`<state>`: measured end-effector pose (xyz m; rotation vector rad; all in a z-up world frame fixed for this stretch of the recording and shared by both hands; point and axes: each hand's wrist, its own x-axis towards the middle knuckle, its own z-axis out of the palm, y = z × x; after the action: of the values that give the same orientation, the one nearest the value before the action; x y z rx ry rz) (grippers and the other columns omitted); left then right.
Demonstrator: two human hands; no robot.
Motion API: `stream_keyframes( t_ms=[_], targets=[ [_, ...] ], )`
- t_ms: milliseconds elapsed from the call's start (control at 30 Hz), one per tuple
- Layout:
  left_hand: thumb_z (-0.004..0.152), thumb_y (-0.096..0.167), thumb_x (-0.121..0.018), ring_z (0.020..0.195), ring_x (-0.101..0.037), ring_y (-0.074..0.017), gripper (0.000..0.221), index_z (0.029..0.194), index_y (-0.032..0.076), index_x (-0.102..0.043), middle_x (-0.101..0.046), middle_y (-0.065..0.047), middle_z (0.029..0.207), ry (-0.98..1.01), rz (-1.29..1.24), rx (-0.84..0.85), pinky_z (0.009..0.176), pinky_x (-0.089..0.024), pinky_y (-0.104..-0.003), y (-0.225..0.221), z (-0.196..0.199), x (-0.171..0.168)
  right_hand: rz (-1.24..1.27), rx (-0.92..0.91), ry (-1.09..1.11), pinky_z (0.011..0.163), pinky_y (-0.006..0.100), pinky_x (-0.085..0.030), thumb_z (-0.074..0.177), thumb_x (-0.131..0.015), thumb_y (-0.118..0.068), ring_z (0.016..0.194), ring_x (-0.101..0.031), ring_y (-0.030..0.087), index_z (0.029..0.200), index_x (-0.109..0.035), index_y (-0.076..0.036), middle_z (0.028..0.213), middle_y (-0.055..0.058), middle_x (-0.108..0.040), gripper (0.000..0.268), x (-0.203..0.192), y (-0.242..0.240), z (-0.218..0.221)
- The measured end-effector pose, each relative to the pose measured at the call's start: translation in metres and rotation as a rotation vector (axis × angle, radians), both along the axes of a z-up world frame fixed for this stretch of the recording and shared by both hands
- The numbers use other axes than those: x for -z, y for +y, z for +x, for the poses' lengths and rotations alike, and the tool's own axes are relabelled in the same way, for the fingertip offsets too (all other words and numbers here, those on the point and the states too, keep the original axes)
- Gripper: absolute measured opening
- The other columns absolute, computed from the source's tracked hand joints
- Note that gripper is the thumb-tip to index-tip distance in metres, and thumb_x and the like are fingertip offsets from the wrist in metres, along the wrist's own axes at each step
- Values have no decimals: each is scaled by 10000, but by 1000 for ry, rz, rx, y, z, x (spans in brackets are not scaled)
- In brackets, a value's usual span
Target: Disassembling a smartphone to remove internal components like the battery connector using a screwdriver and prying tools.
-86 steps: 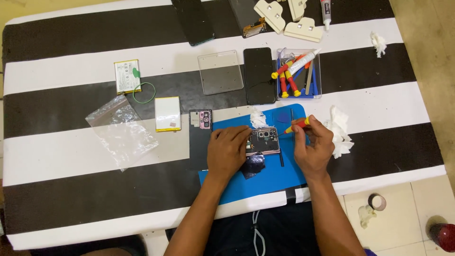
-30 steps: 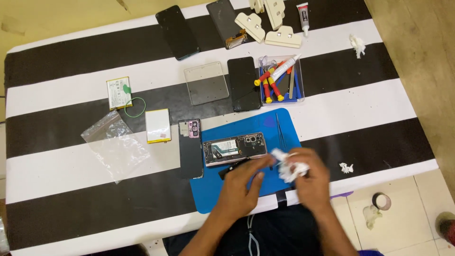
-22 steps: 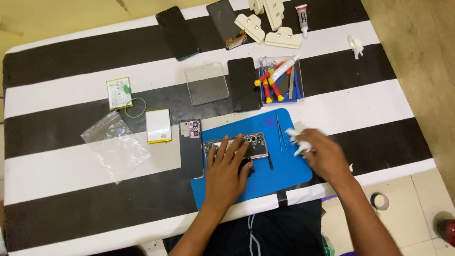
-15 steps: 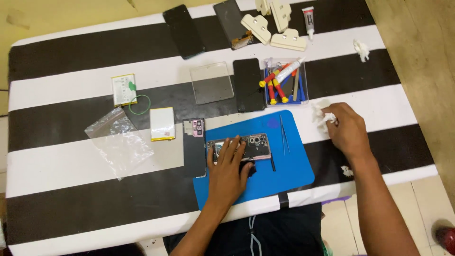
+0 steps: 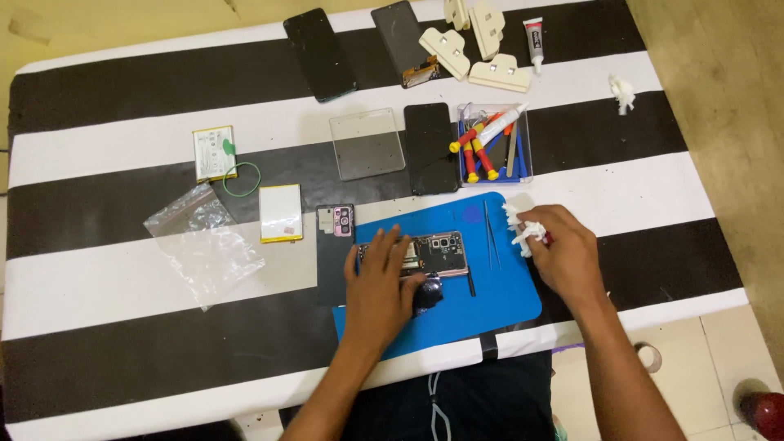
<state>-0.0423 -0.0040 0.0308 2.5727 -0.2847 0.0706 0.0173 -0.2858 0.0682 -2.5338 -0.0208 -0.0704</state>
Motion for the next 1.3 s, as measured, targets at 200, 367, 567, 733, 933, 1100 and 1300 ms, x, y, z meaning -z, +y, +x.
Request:
stream_keyframes(
  t_ms=[200,367,567,733,933,1100,1300],
  targets=[
    [875,488,-753,1412,-439,-398,831,1502,45,-438,-498,-193,1402,36,40,109,1181,-240,-644,-1,14,15,62,-108,-125,917,440,-583,801,-684,109,1057,-721,329,1131,-795,-205,1140,45,-756,469,-2,26,-11],
    [923,437,-722,1390,-453,-399,728,1467,24,-472,-511,-195,1361,10,-45,52,1189,-260,-601,-5,-3,18,139,-363,-18,977,542,-549,765,-637,165,1129,-692,430,1127,-772,-62,1162,186,-752,448,-16,86,16],
    [1038,506,-497,1429,-385,-388,612,1441,47,-464,-468,-171,1387,-55,5,-102,1193,-221,-612,2,-13,27,-53,-726,22,989,546,-525,787,-626,95,1150,-647,445,1167,-731,-49,1216,202,-725,420,25,124,40],
    [1080,527,-346,1428,-344,-483,689,1493,-22,-386,-443,-230,1369,-26,-41,-131,1161,-206,-698,5,-5,37,-259,-683,-80,909,383,-577,811,-602,67,1062,-700,299,1159,-745,-136,1177,77,-732,428,35,121,52],
    [1079,541,-310,1415,-335,-536,729,1454,-75,-418,-438,-279,1366,-26,-11,-8,1147,-266,-704,14,6,52,-119,-739,-77,869,439,-593,812,-557,27,1038,-696,342,1089,-717,-125,1174,70,-726,354,42,121,48],
    [1051,576,-394,1404,-401,-496,708,1368,-54,-468,-455,-245,1342,-124,-63,5,1190,-271,-619,21,13,55,-374,-571,-79,781,344,-596,837,-598,12,944,-710,267,1078,-743,-133,1061,47,-698,317,45,99,57],
    [1038,612,-394,1421,-397,-481,755,1390,-52,-461,-455,-243,1354,-108,-24,-29,1201,-270,-609,17,8,49,-277,-682,-87,797,411,-612,808,-665,11,964,-716,330,1095,-733,-74,1108,100,-703,307,57,137,58]
  ],
)
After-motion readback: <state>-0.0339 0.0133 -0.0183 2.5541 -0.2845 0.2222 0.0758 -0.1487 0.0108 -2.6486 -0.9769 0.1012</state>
